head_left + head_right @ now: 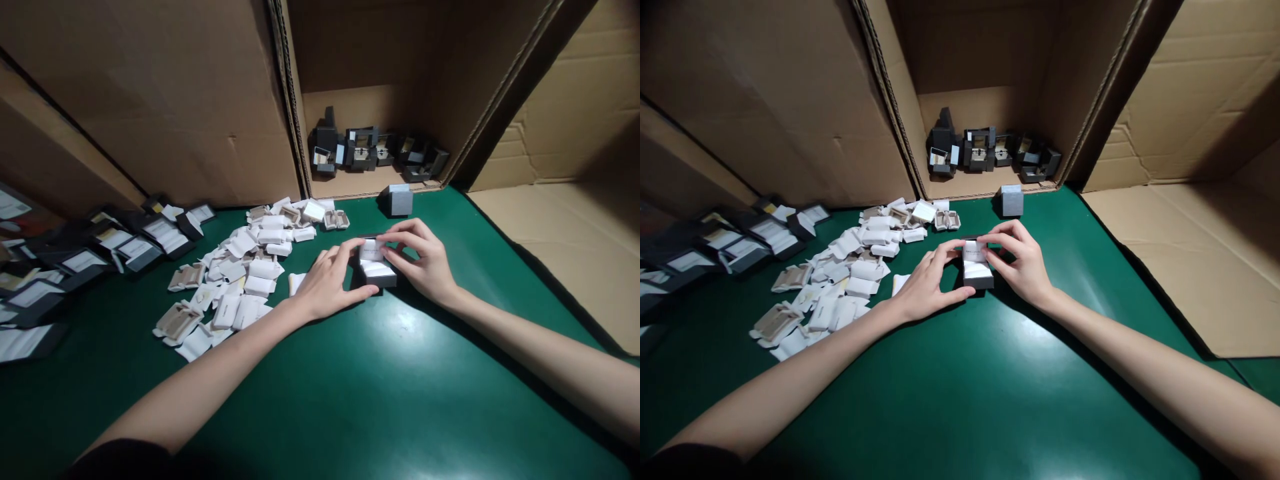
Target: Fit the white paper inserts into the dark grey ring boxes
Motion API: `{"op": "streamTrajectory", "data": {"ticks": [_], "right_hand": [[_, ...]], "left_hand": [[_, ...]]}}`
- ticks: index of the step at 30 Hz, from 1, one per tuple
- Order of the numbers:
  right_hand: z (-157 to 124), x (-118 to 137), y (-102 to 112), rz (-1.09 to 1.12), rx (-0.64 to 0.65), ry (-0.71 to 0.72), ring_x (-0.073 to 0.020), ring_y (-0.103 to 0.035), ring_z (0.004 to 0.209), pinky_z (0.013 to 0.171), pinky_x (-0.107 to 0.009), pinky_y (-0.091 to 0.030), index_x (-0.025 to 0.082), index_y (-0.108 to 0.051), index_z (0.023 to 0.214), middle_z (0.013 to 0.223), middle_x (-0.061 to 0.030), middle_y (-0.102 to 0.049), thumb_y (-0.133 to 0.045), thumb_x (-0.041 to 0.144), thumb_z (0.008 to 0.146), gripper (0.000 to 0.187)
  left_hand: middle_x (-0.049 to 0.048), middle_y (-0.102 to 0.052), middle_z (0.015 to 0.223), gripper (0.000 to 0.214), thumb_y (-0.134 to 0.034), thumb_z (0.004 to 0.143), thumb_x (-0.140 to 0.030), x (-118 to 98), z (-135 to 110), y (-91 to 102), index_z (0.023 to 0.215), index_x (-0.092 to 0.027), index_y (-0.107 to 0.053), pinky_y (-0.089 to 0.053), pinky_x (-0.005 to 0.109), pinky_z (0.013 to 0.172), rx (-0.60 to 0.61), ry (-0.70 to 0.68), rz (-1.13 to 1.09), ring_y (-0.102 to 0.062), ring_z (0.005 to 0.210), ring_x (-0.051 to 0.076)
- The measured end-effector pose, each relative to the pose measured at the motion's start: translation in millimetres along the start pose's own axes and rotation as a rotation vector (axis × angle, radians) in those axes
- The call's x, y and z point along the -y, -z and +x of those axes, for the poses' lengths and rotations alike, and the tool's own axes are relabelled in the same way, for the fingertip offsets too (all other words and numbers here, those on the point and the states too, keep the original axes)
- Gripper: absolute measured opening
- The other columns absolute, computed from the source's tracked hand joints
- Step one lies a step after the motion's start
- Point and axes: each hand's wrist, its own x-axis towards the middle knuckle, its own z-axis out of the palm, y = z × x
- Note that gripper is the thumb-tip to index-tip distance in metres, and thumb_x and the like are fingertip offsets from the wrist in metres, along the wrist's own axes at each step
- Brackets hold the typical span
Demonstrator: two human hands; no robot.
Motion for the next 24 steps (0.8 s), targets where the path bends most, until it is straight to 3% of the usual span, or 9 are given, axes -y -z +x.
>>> {"op": "streamTrajectory", "data": {"ticks": [8,24], "right_hand": [[-0.3,-4.6,-2.0,0.133,0.009,-0.103,-0.0148,-0.058,0.081,0.066,-0.029,-0.051,0.023,-0.060,0.100,0.100,-0.0044,-0.055,-0.062,0.024,0.082,0.018],[0.1,-1.3,-1.9,0.114,0.014,-0.064,-0.0160,-0.057,0.084,0.065,-0.030,-0.051,0.022,-0.060,0.100,0.100,-0.0059,-0.053,-0.058,0.021,0.084,0.016]], "left_hand": [[0.0072,-0.051,0.126,0.065,-0.058,0.084,-0.054,1.5,1.3,-1.3,0.137,-0.027,-0.033,-0.040,0.039,0.094,0.023,-0.064,0.101,-0.047,0.113,0.027],[0.0130,-0.054,0.125,0.066,-0.043,0.092,-0.056,2.8,0.8,-9.9,0.142,-0.014,-0.032,-0.039,0.040,0.093,-0.006,-0.180,0.358,-0.046,0.117,0.028]]}}
